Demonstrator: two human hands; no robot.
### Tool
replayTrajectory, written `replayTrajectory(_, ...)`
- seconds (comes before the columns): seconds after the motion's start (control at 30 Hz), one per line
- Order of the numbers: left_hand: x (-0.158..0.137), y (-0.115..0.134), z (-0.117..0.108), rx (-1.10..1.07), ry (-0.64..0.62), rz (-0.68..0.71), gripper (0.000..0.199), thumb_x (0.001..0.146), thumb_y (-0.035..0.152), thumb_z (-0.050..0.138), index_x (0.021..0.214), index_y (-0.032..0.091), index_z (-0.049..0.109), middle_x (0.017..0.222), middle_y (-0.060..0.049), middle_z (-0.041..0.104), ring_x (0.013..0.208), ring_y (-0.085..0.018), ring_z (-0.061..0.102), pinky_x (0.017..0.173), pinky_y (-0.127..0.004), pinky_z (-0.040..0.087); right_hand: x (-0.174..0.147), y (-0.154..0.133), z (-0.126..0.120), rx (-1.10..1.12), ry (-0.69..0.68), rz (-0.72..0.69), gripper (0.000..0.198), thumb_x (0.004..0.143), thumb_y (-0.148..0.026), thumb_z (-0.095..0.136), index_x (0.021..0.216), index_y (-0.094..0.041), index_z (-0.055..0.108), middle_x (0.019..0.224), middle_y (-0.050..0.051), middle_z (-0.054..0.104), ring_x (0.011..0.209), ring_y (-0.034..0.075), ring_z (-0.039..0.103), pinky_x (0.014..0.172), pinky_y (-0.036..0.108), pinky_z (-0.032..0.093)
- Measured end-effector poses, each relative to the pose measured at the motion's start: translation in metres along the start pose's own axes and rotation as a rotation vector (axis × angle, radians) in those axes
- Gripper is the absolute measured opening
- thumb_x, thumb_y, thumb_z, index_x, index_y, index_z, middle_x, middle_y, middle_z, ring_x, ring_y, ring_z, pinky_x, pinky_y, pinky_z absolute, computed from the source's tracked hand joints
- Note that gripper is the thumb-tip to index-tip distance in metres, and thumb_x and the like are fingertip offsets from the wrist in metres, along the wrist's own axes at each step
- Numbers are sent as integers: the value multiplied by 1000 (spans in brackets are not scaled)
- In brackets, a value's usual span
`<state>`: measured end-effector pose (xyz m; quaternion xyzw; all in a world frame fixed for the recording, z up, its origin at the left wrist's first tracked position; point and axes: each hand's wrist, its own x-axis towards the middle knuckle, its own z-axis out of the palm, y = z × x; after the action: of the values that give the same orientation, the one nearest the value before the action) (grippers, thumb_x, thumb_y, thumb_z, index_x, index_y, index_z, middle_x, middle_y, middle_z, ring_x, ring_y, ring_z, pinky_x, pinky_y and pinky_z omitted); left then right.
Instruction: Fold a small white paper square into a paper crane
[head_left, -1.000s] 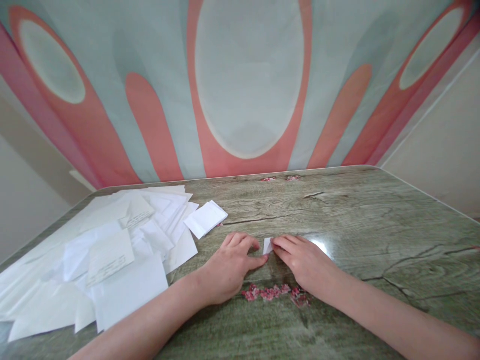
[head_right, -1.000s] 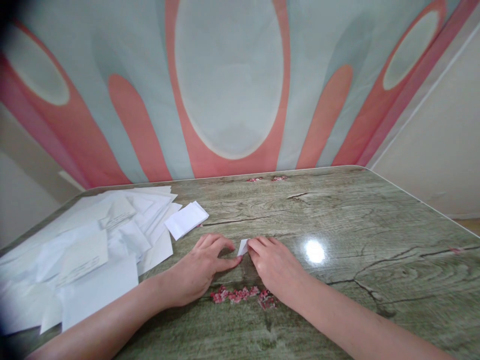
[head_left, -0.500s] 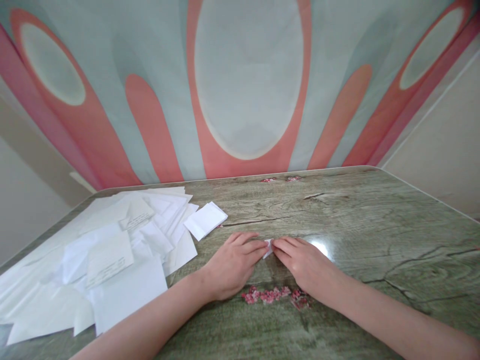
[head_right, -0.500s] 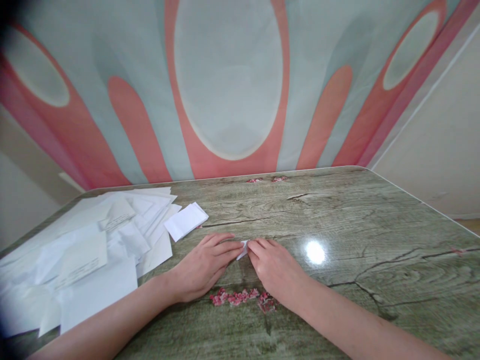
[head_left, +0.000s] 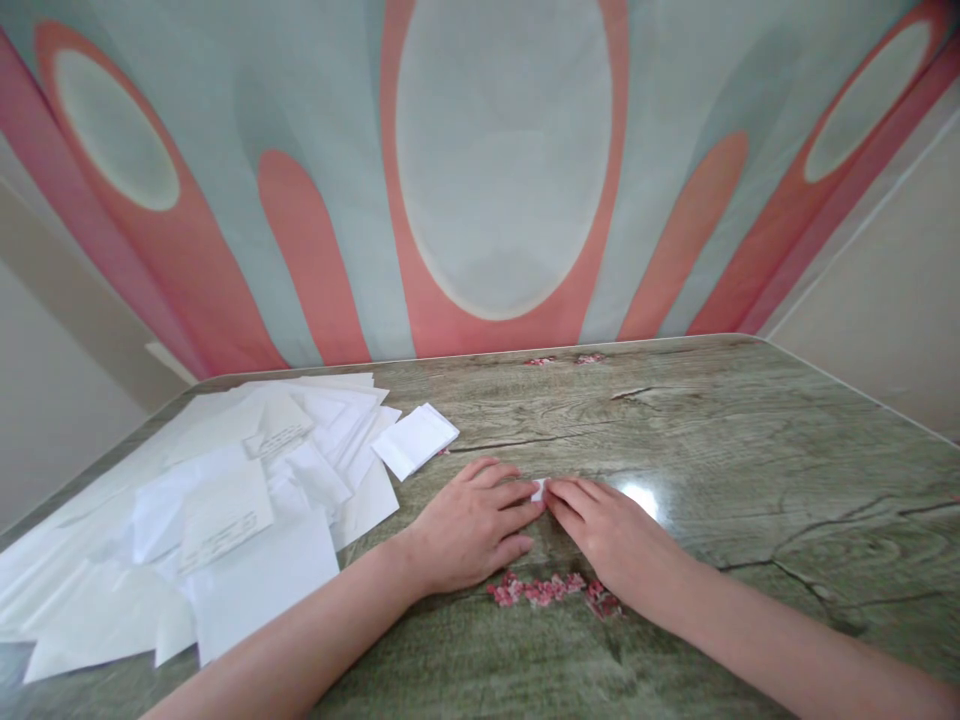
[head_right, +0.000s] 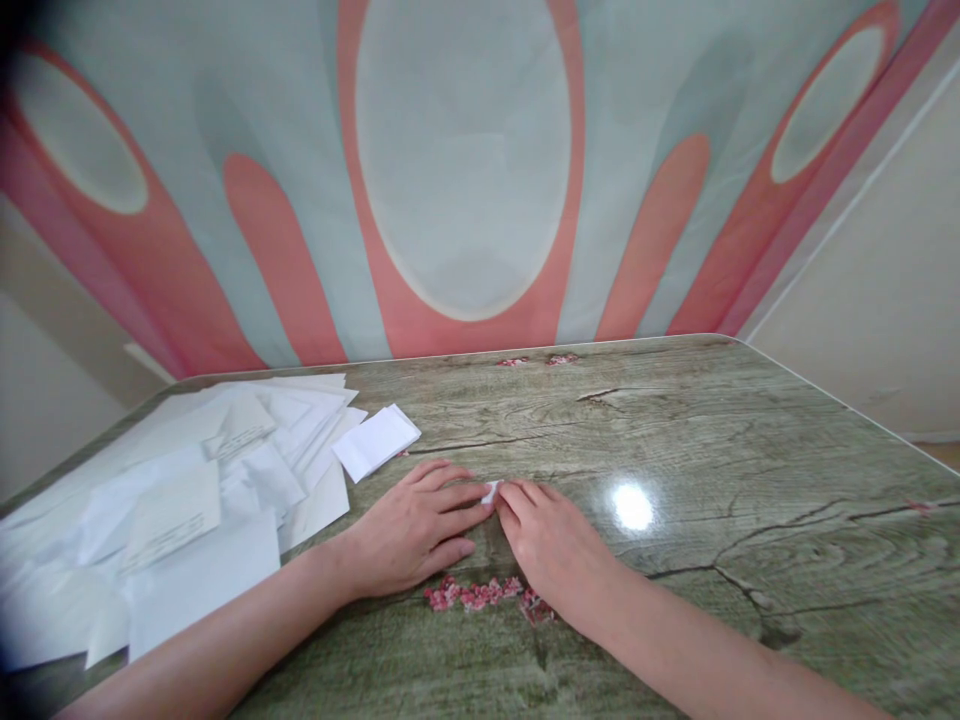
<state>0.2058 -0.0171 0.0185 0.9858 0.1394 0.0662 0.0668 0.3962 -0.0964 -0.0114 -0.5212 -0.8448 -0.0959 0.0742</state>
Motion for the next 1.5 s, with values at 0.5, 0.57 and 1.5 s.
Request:
replayTrajectory(0.5, -3, -1, 2, 24, 28, 2, 37, 87, 43, 44, 118, 26, 54, 125, -4, 53, 118, -26, 39, 102, -46, 24, 6, 10, -2, 242, -19, 80, 31, 80, -4, 45, 103, -17, 61, 104, 7, 59, 96, 22, 52, 84, 37, 43)
replayTrajectory(0.57, -2, -2, 3, 22, 41, 7, 36, 86, 42, 46, 117, 25, 54, 123, -4, 53, 117, -26, 40, 102, -45, 24, 8, 14, 1, 357, 44, 153, 32, 79, -2, 43, 100, -19, 61, 102, 5, 59, 95, 20, 53, 85, 35, 42)
replayTrajectory(1.5, 6, 7, 5, -63, 114, -33, 20, 87, 33, 47, 98, 24, 61, 105, -3, 59, 105, -22, 48, 98, -41, 29, 32, 39, 9, 865, -130, 443, 17, 71, -23, 62, 85, -18, 55, 67, -2, 58, 59, 12, 51, 54, 22, 35)
